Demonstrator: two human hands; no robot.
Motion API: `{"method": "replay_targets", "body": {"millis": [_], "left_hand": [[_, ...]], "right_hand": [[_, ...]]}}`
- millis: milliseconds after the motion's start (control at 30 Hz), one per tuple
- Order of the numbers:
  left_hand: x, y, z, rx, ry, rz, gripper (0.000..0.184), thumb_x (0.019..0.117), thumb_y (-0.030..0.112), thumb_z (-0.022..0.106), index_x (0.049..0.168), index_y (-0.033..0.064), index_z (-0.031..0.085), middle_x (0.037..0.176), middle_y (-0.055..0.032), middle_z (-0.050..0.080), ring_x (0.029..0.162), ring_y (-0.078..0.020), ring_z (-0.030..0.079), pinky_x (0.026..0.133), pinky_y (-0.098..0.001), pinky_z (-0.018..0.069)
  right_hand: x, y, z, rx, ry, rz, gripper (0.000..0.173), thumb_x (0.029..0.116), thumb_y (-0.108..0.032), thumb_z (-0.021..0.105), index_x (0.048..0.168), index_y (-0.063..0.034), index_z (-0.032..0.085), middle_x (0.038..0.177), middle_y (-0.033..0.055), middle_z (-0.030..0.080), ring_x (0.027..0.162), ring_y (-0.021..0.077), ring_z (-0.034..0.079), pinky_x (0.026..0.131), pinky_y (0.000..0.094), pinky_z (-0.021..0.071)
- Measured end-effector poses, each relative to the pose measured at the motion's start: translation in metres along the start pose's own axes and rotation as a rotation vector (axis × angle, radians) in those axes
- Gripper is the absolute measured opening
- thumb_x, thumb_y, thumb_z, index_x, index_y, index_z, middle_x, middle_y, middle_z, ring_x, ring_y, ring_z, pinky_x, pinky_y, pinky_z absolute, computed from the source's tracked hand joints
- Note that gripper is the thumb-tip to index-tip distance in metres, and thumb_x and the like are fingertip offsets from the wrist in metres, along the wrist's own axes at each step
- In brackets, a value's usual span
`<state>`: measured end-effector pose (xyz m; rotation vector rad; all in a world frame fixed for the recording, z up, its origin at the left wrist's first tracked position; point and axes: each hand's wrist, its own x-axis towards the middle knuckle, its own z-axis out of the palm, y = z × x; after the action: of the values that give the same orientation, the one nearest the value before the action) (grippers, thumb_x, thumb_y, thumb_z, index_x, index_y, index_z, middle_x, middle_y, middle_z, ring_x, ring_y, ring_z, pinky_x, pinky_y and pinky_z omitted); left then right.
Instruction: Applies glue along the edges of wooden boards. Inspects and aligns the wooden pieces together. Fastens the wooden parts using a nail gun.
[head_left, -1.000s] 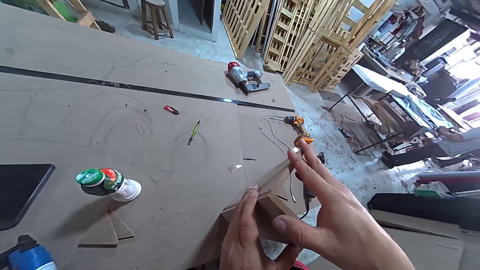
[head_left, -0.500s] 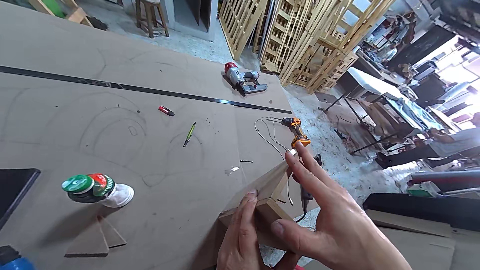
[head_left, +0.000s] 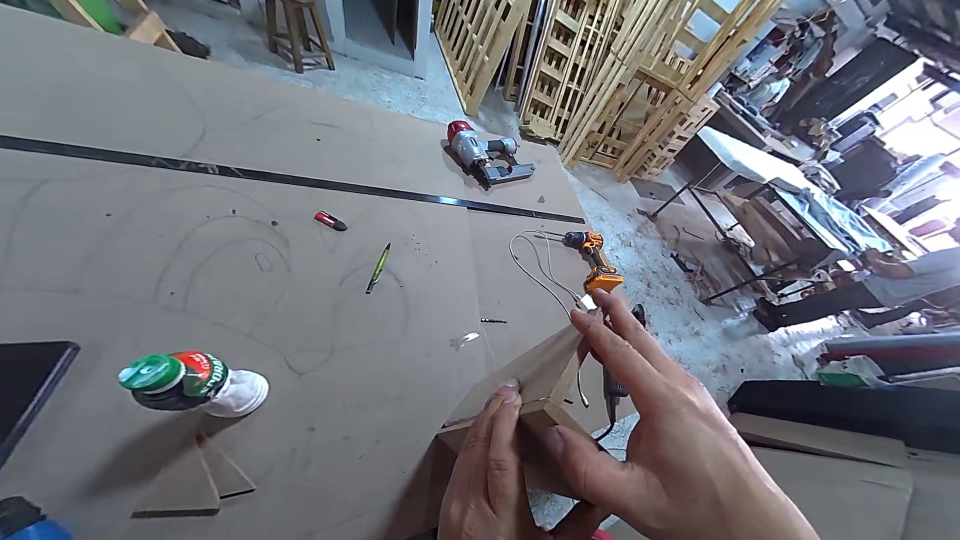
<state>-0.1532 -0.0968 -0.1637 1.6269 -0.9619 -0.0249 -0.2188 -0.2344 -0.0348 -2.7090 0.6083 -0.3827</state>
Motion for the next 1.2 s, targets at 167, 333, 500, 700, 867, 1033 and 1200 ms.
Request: {"method": "replay_targets", "body": {"millis": [167, 333, 500, 700, 867, 1033, 1200], "left_hand": [[0.006, -0.019, -0.012, -0.224, -0.048, 0.053, 0.076, 0.0857, 0.042, 0.083, 0.141, -0.0021, 0.053, 0.140, -0.0227, 0.059, 0.134, -0.0273, 0.057, 0.111, -0.0443, 0.0514], [0.029, -0.045, -0.025, -0.394, -0.030, 0.096, 0.019, 0.1000, 0.014, 0.066, 0.115, 0.0104, 0.076, 0.121, -0.0098, 0.074, 0.116, -0.0223, 0.070, 0.100, -0.0383, 0.0609], [0.038, -0.062, -0.029, -0.548, -0.084, 0.122, 0.015, 0.0955, 0.013, 0.072, 0.109, 0.0104, 0.078, 0.118, -0.0097, 0.074, 0.111, -0.0227, 0.071, 0.097, -0.0381, 0.0622], [0.042, -0.074, -0.033, -0.641, -0.111, 0.102, 0.011, 0.0948, 0.019, 0.074, 0.105, 0.0170, 0.078, 0.112, -0.0014, 0.073, 0.104, -0.0137, 0.070, 0.089, -0.0310, 0.0611], [0.046, -0.077, -0.035, -0.753, -0.145, 0.069, 0.008, 0.0934, 0.016, 0.075, 0.101, 0.0155, 0.078, 0.106, -0.0008, 0.072, 0.098, -0.0121, 0.069, 0.084, -0.0273, 0.0609], [0.051, -0.077, -0.038, -0.899, -0.254, -0.065, 0.007, 0.0913, 0.017, 0.078, 0.097, 0.0135, 0.080, 0.099, -0.0015, 0.071, 0.092, -0.0124, 0.069, 0.079, -0.0262, 0.0610], [0.054, -0.078, -0.042, -0.865, -0.274, -0.048, 0.007, 0.0921, 0.018, 0.077, 0.097, 0.0132, 0.079, 0.099, -0.0010, 0.071, 0.091, -0.0117, 0.069, 0.078, -0.0252, 0.0610]], "right_hand": [[0.000, 0.005, 0.000, 0.009, 0.020, -0.025, 0.083, 0.0815, -0.061, 0.070, 0.150, -0.0175, 0.053, 0.157, 0.0096, 0.043, 0.113, 0.0080, 0.064, 0.082, 0.0310, 0.0602], [0.001, 0.008, 0.000, 0.009, 0.004, -0.069, 0.084, 0.0812, -0.060, 0.070, 0.151, -0.0176, 0.052, 0.159, 0.0091, 0.042, 0.119, 0.0100, 0.063, 0.087, 0.0332, 0.0606], [0.002, 0.002, -0.002, 0.031, -0.026, -0.026, 0.080, 0.0819, -0.058, 0.072, 0.151, -0.0223, 0.052, 0.161, 0.0033, 0.040, 0.128, 0.0126, 0.059, 0.092, 0.0385, 0.0612], [0.007, -0.013, -0.004, 0.106, -0.073, 0.004, 0.079, 0.0820, -0.052, 0.075, 0.149, -0.0164, 0.054, 0.161, 0.0074, 0.038, 0.129, 0.0181, 0.059, 0.093, 0.0400, 0.0623], [0.007, -0.019, -0.003, 0.118, -0.080, 0.007, 0.079, 0.0813, -0.052, 0.077, 0.147, -0.0138, 0.055, 0.161, 0.0105, 0.038, 0.131, 0.0245, 0.058, 0.095, 0.0445, 0.0624], [0.007, -0.018, -0.005, 0.137, -0.094, 0.002, 0.077, 0.0809, -0.051, 0.077, 0.146, -0.0145, 0.056, 0.160, 0.0102, 0.039, 0.131, 0.0252, 0.058, 0.094, 0.0451, 0.0628], [0.010, -0.019, -0.003, 0.122, -0.086, -0.004, 0.077, 0.0803, -0.054, 0.076, 0.142, -0.0131, 0.058, 0.158, 0.0098, 0.042, 0.128, 0.0224, 0.060, 0.092, 0.0428, 0.0632]]}}
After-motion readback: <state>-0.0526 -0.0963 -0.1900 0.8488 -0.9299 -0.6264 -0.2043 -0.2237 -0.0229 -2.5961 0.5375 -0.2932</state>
